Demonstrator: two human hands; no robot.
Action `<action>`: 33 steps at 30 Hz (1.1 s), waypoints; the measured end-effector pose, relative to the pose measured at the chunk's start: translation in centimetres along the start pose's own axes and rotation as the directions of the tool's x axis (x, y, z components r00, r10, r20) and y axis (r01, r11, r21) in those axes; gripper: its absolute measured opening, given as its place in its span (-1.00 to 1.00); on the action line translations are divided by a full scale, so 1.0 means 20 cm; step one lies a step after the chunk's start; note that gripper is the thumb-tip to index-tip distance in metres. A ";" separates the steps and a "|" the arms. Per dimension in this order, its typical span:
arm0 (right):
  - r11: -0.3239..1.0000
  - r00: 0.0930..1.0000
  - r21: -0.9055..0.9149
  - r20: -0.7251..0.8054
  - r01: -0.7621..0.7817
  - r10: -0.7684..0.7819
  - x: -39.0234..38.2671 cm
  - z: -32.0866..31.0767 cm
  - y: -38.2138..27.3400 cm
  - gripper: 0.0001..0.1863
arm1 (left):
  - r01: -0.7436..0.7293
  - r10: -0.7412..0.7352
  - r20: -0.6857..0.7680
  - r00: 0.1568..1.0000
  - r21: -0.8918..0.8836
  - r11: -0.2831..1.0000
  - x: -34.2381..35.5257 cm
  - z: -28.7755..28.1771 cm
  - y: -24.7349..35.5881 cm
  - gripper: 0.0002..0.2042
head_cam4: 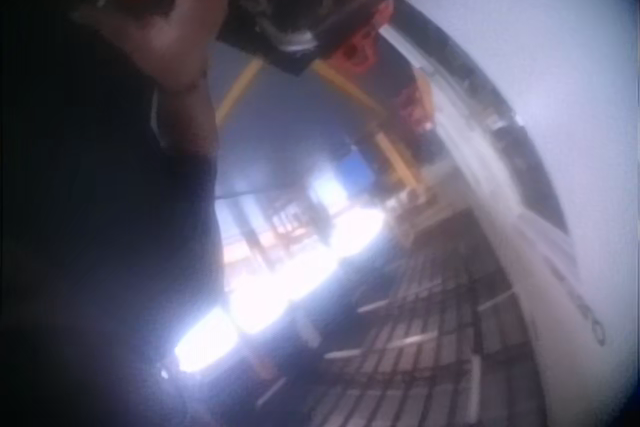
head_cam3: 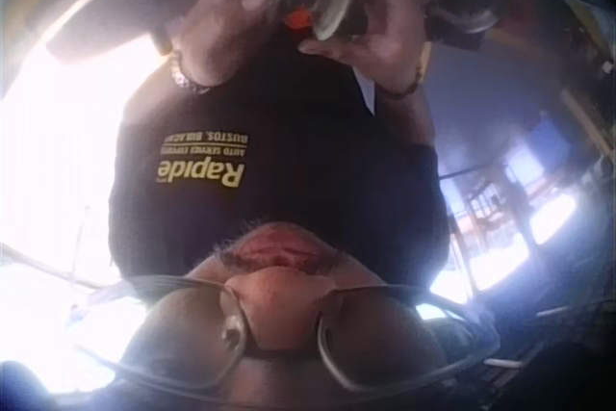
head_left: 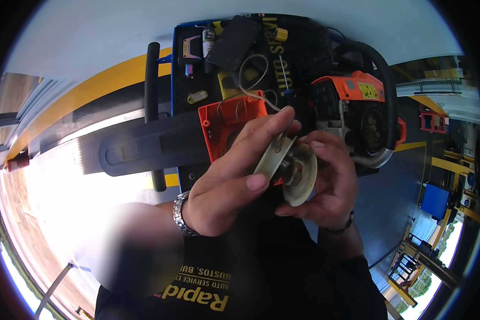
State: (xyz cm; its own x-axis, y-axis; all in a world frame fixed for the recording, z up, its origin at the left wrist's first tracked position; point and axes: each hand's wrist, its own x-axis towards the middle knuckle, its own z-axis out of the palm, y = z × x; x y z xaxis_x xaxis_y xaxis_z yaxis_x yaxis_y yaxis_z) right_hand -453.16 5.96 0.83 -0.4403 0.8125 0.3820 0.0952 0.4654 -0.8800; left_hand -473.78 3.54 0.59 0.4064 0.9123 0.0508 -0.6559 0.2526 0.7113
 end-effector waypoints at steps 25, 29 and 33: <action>0.873 0.980 -0.455 -0.005 0.176 -0.200 0.06 0.04 -0.14 -0.12 | -0.462 0.417 0.294 0.860 0.100 0.881 0.08 -0.09 -0.15 -0.35; 0.828 0.981 -0.537 -0.004 0.163 -0.196 0.07 0.07 -0.06 -0.08 | -0.221 0.222 0.024 0.975 -0.047 0.974 0.06 -0.04 -0.15 -0.29; 0.922 0.981 -0.354 -0.048 0.158 -0.186 0.08 0.12 0.00 -0.16 | -0.301 0.308 -0.067 0.949 0.096 0.949 0.08 -0.03 -0.20 -0.33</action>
State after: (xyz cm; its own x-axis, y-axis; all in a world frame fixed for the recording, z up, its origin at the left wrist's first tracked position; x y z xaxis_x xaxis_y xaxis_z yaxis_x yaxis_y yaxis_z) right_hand -455.93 6.48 0.77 -0.4074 0.7275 0.5521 0.3341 0.6814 -0.6512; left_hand -470.91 4.09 -2.63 0.1413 0.9652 0.2202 -0.6833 -0.0658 0.7271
